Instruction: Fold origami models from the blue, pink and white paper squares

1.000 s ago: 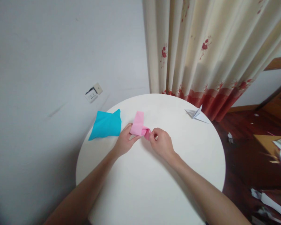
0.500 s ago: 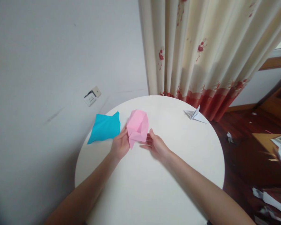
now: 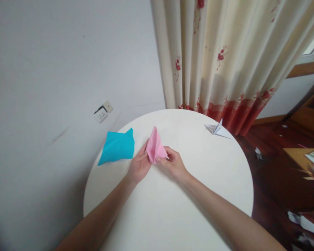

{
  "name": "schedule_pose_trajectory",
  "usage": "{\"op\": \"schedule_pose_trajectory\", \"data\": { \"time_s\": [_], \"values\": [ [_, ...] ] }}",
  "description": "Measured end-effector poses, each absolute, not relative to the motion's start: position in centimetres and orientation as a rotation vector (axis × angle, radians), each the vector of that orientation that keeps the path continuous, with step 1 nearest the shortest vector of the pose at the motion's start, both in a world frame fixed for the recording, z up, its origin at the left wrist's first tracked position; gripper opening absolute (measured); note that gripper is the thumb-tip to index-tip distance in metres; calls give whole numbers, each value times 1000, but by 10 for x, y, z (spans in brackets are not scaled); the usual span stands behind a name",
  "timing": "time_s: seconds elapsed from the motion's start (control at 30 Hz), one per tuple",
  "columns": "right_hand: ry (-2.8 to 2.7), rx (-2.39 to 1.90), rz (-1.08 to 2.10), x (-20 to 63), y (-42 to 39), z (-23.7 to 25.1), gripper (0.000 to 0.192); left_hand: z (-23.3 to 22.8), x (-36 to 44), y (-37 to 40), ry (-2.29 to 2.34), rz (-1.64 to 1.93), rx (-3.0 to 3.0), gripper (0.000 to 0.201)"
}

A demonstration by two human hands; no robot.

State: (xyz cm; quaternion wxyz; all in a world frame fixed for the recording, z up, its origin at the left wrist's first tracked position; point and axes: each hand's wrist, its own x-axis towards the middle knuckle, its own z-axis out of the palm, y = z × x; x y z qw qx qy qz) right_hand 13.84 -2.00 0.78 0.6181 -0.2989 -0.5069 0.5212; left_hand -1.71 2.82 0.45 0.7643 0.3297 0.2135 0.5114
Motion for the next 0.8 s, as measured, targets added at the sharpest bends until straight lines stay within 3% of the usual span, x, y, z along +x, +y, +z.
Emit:
{"op": "schedule_pose_trajectory", "data": {
  "time_s": [0.13,0.23,0.4,0.67,0.8],
  "values": [
    [-1251,-786,984,134,-26,14,21,-4,-17,32,529,1091,647,63],
    [-1189,-874,986,133,-26,14,32,-9,-17,34,539,1081,653,64],
    [-1093,-975,1014,140,-18,9,21,-8,-19,38,535,1117,723,50],
    [-1044,-1086,773,163,-10,9,18,2,-31,47,599,1253,841,55],
    [-915,-1021,856,168,-4,5,18,7,-30,47,599,1294,992,62]
  ]
}}
